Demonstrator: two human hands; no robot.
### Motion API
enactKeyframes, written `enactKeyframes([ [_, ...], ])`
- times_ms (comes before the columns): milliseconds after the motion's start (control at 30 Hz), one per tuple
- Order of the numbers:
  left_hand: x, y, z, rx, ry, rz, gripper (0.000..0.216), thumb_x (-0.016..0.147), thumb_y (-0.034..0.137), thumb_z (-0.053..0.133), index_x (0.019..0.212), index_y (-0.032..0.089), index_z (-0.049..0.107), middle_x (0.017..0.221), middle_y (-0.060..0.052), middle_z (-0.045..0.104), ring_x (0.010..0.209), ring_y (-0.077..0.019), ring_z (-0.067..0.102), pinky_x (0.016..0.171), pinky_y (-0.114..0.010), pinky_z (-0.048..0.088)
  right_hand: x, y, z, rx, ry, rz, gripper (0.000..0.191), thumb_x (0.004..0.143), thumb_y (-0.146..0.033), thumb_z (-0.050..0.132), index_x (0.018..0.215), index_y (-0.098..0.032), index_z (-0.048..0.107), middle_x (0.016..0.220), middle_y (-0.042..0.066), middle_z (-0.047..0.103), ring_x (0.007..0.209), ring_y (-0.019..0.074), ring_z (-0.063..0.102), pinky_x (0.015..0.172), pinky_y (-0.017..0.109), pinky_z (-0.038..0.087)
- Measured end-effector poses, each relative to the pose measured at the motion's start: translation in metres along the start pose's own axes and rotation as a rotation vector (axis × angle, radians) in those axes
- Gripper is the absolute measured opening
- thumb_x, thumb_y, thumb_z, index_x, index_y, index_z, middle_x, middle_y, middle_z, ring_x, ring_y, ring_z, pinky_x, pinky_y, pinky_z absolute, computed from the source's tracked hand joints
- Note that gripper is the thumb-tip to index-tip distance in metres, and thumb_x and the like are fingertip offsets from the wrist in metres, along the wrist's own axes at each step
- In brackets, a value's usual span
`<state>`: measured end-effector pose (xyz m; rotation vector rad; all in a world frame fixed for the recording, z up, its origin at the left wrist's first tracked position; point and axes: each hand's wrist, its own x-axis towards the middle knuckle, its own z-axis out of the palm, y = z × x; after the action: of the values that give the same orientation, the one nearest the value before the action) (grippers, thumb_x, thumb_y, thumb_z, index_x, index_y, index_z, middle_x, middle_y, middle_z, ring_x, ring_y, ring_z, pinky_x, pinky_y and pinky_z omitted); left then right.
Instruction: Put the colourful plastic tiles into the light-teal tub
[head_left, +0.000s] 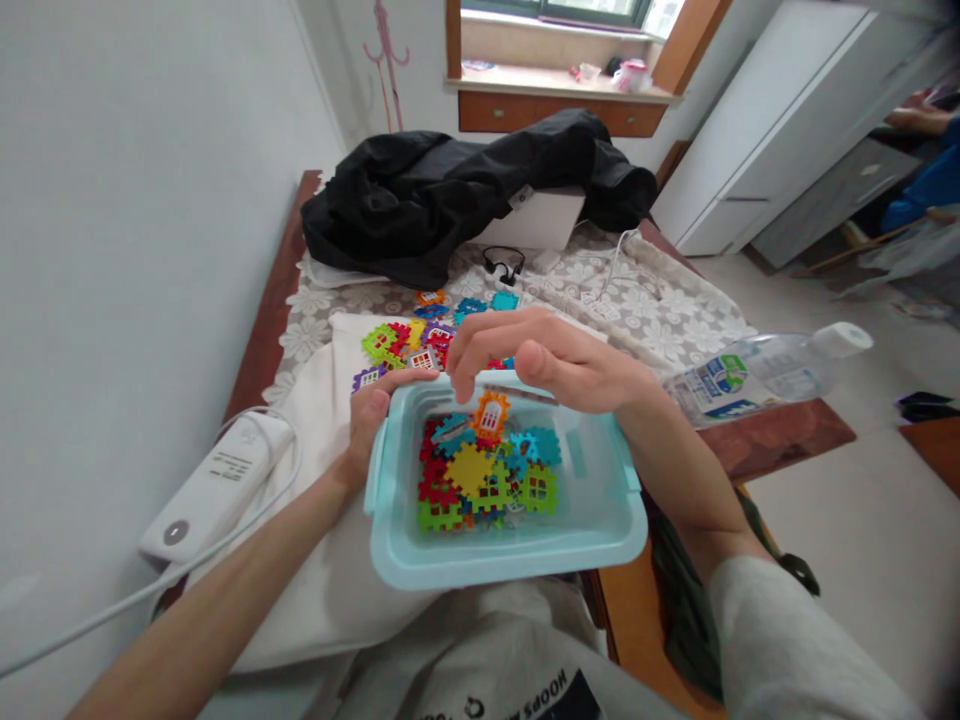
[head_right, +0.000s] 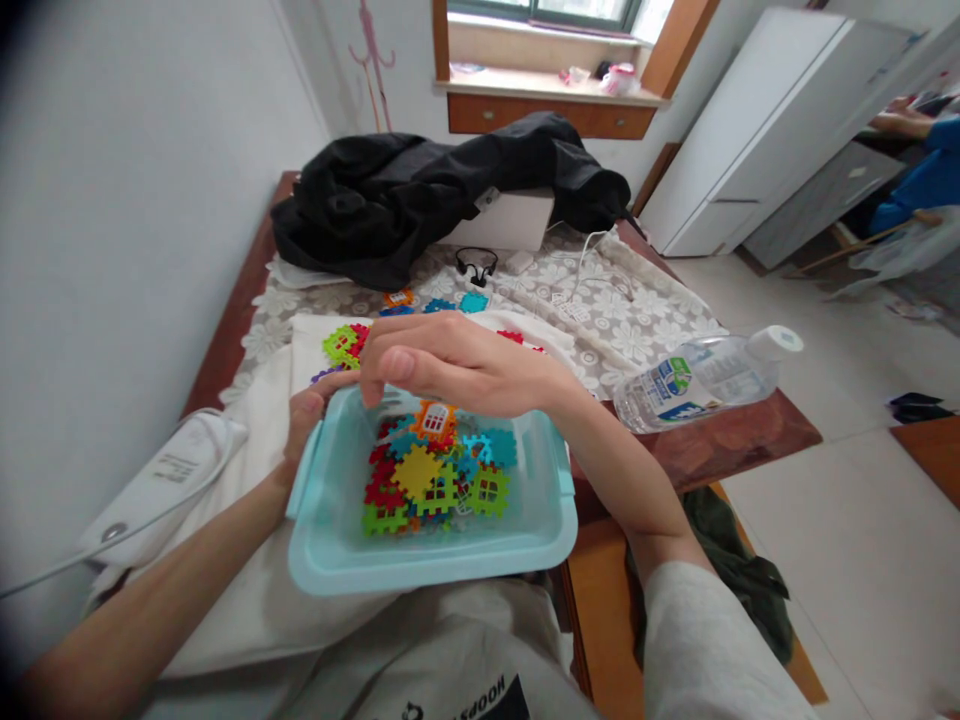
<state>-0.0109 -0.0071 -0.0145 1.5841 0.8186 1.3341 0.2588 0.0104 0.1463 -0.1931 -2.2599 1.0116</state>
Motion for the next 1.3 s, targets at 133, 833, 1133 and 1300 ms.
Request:
enactKeyframes([
  [133, -0.002, 0.003, -0.001, 0.026, 0.017, -0.014, 0.061, 0.109, 0.063, 0.046, 0.117, 0.019, 0.087, 0.106, -0.01, 0.085, 0.094, -0.0292, 0.076, 0.086, -0.042, 0.059, -0.011, 0.0, -0.014, -0.139, 0.066, 0.039, 0.066, 0.115, -0.067, 0.037, 0.11, -0.015, 0.077, 0.112, 0.01, 0.075, 0.107, 0.0193, 0.07, 0.1, 0.037, 0.053],
  [833, -0.004, 0.001, 0.0, -0.021, 0.03, -0.067, 0.055, 0.106, 0.061, 0.052, 0.116, 0.021, 0.088, 0.108, -0.012, 0.084, 0.089, -0.0303, 0.074, 0.08, -0.044, 0.058, -0.225, 0.108, 0.02, -0.813, 0.272, 0.62, 0.05, 0.107, -0.042, 0.052, 0.152, -0.027, 0.065, 0.152, 0.013, 0.07, 0.148, 0.0364, 0.059, 0.131, 0.062, 0.042],
  [1133, 0.0, 0.007, 0.004, -0.025, 0.019, -0.06, 0.06, 0.104, 0.067, 0.052, 0.114, 0.019, 0.088, 0.104, -0.013, 0.084, 0.091, -0.032, 0.075, 0.085, -0.047, 0.059, -0.217, 0.101, 0.018, -0.748, 0.206, 0.656, 0.055, 0.103, -0.042, 0.055, 0.155, -0.028, 0.065, 0.168, 0.008, 0.058, 0.158, 0.0345, 0.052, 0.134, 0.059, 0.042],
  [1300, 0.0, 0.009, 0.005, -0.019, 0.0, -0.036, 0.059, 0.107, 0.062, 0.048, 0.118, 0.02, 0.088, 0.105, -0.013, 0.085, 0.092, -0.0322, 0.076, 0.087, -0.049, 0.061, -0.219, 0.097, 0.014, -0.758, 0.26, 0.653, 0.054, 0.103, -0.04, 0.054, 0.154, -0.025, 0.064, 0.164, 0.012, 0.062, 0.153, 0.0356, 0.058, 0.129, 0.062, 0.046],
])
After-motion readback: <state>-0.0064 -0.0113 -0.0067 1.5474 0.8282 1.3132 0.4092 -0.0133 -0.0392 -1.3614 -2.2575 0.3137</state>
